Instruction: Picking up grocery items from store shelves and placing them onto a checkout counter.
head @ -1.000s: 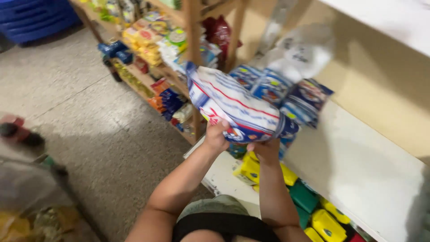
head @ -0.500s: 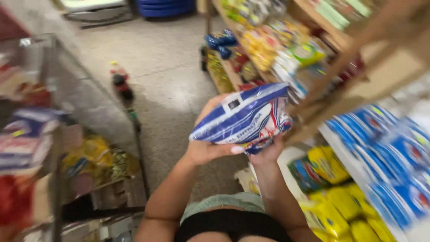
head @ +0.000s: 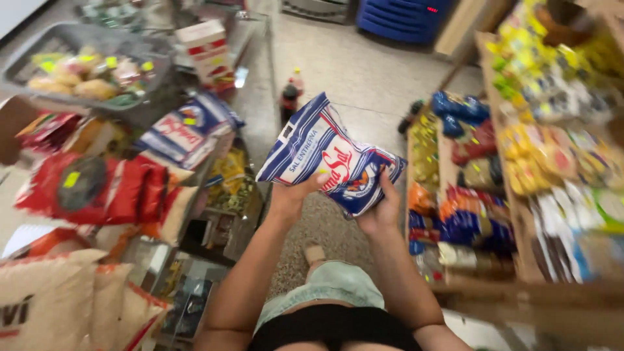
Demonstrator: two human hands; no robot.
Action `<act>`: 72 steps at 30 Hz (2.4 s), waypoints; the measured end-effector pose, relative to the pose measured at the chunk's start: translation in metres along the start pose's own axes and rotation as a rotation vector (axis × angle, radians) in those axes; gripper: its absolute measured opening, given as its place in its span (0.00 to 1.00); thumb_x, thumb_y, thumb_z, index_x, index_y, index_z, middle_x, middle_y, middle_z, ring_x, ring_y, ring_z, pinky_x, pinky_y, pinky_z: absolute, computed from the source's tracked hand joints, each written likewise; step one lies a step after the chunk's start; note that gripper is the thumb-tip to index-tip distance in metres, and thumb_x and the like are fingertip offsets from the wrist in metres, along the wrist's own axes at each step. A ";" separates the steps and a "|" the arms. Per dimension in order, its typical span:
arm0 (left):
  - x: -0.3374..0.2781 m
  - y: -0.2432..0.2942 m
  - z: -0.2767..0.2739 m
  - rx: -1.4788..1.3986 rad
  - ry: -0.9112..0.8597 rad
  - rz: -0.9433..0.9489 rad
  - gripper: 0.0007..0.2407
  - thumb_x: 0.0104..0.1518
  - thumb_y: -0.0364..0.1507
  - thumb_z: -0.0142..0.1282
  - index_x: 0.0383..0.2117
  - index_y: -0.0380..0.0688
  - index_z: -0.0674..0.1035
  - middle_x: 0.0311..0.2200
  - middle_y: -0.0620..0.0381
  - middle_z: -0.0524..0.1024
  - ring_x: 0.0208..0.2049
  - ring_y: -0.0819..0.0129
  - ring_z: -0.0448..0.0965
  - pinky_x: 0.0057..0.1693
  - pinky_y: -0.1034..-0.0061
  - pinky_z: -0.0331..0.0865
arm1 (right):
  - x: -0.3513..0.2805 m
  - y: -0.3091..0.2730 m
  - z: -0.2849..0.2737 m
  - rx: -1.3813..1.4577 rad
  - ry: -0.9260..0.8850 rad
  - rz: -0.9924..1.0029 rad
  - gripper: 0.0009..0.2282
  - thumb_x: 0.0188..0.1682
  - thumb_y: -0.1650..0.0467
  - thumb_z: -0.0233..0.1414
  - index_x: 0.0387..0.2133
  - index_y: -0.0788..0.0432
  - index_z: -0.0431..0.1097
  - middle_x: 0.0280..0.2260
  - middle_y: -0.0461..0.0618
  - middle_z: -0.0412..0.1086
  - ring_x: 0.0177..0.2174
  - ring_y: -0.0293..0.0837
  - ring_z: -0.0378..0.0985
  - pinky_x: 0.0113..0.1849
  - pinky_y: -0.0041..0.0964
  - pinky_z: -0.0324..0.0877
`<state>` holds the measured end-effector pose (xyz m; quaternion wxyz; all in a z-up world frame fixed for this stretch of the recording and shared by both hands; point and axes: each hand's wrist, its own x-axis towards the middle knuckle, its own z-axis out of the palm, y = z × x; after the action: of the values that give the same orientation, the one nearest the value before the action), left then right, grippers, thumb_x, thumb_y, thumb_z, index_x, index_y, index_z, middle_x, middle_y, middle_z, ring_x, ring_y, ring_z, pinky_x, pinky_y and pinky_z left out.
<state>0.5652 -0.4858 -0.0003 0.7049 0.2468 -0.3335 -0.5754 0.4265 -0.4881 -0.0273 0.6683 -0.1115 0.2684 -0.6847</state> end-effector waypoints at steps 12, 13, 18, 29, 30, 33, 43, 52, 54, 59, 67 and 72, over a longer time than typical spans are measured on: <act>0.092 0.082 -0.083 0.825 0.510 0.308 0.24 0.39 0.33 0.69 0.42 0.32 0.76 0.41 0.38 0.75 0.46 0.49 0.73 0.55 0.55 0.66 | 0.150 0.097 0.115 -0.255 -0.331 0.494 0.18 0.44 0.62 0.50 0.43 0.60 0.66 0.38 0.57 0.72 0.38 0.51 0.77 0.41 0.48 0.73; 0.099 0.087 -0.089 0.951 0.534 0.326 0.24 0.42 0.37 0.67 0.43 0.35 0.76 0.42 0.40 0.75 0.46 0.50 0.74 0.55 0.58 0.66 | 0.162 0.105 0.123 -0.282 -0.370 0.510 0.18 0.45 0.63 0.50 0.45 0.60 0.65 0.40 0.56 0.71 0.40 0.51 0.76 0.43 0.48 0.73; 0.115 0.091 -0.116 0.961 0.746 0.584 0.18 0.45 0.31 0.67 0.41 0.34 0.77 0.37 0.42 0.77 0.43 0.62 0.75 0.44 0.65 0.72 | 0.220 0.153 0.151 -0.369 -0.562 0.575 0.16 0.43 0.68 0.51 0.44 0.62 0.64 0.38 0.59 0.71 0.37 0.53 0.77 0.41 0.50 0.74; 0.130 0.103 -0.143 1.369 0.866 0.823 0.21 0.52 0.37 0.60 0.50 0.44 0.71 0.52 0.49 0.66 0.60 0.46 0.60 0.65 0.57 0.52 | 0.241 0.207 0.213 -1.262 -1.255 0.129 0.38 0.43 0.61 0.59 0.62 0.52 0.38 0.56 0.77 0.48 0.57 0.71 0.48 0.56 0.60 0.43; 0.134 0.094 -0.151 1.520 0.833 0.700 0.23 0.50 0.41 0.58 0.50 0.46 0.70 0.53 0.48 0.66 0.59 0.43 0.59 0.64 0.54 0.51 | 0.237 0.206 0.217 -1.329 -1.276 0.082 0.40 0.42 0.61 0.60 0.62 0.52 0.38 0.56 0.77 0.47 0.57 0.71 0.48 0.56 0.61 0.43; 0.149 0.063 -0.182 1.839 0.802 0.452 0.32 0.42 0.49 0.59 0.53 0.46 0.69 0.53 0.44 0.65 0.59 0.39 0.57 0.64 0.52 0.48 | 0.242 0.209 0.216 -1.361 -1.300 0.041 0.40 0.40 0.61 0.61 0.62 0.53 0.39 0.58 0.75 0.46 0.57 0.69 0.48 0.56 0.61 0.44; 0.162 0.043 -0.196 2.122 0.796 0.332 0.32 0.48 0.51 0.48 0.56 0.42 0.66 0.55 0.41 0.64 0.59 0.47 0.60 0.64 0.51 0.44 | 0.265 0.231 0.190 -1.269 -1.318 -0.222 0.32 0.43 0.64 0.59 0.59 0.59 0.52 0.53 0.66 0.57 0.54 0.65 0.56 0.54 0.54 0.51; 0.155 0.046 -0.202 2.113 0.767 0.436 0.28 0.53 0.49 0.34 0.55 0.45 0.68 0.54 0.43 0.65 0.57 0.47 0.63 0.62 0.51 0.48 | 0.228 0.200 0.163 -1.230 -1.297 -0.881 0.21 0.37 0.64 0.62 0.43 0.60 0.68 0.48 0.59 0.62 0.45 0.59 0.68 0.46 0.49 0.64; 0.156 0.047 -0.199 2.085 0.703 0.564 0.23 0.55 0.46 0.39 0.51 0.47 0.72 0.53 0.45 0.66 0.56 0.48 0.65 0.61 0.51 0.50 | 0.216 0.190 0.142 -1.279 -1.221 -0.919 0.19 0.38 0.64 0.61 0.41 0.58 0.70 0.47 0.56 0.64 0.44 0.56 0.70 0.46 0.46 0.65; 0.151 0.029 -0.172 1.733 0.447 0.944 0.10 0.58 0.37 0.47 0.26 0.50 0.80 0.46 0.53 0.72 0.52 0.51 0.70 0.59 0.56 0.58 | 0.168 0.150 0.099 -1.364 -0.995 -0.826 0.12 0.41 0.68 0.59 0.38 0.58 0.72 0.43 0.52 0.67 0.43 0.52 0.72 0.43 0.44 0.69; 0.050 -0.049 -0.078 1.113 -0.258 0.791 0.24 0.55 0.51 0.41 0.47 0.48 0.75 0.48 0.50 0.72 0.53 0.52 0.70 0.62 0.59 0.58 | 0.064 0.092 -0.016 -0.763 -0.737 -0.128 0.40 0.47 0.46 0.35 0.61 0.66 0.38 0.60 0.72 0.39 0.57 0.71 0.44 0.52 0.67 0.48; -0.004 -0.095 -0.021 1.006 -0.605 0.848 0.26 0.55 0.54 0.34 0.47 0.50 0.74 0.47 0.54 0.72 0.53 0.56 0.69 0.62 0.60 0.55 | -0.031 0.027 -0.017 -0.611 -0.392 -0.166 0.40 0.44 0.44 0.23 0.54 0.67 0.52 0.51 0.57 0.56 0.46 0.46 0.64 0.38 0.31 0.64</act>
<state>0.5190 -0.5036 -0.0838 0.5453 0.2208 -0.8054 -0.0723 0.4433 -0.4528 -0.0492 0.5852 -0.4561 0.3177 -0.5904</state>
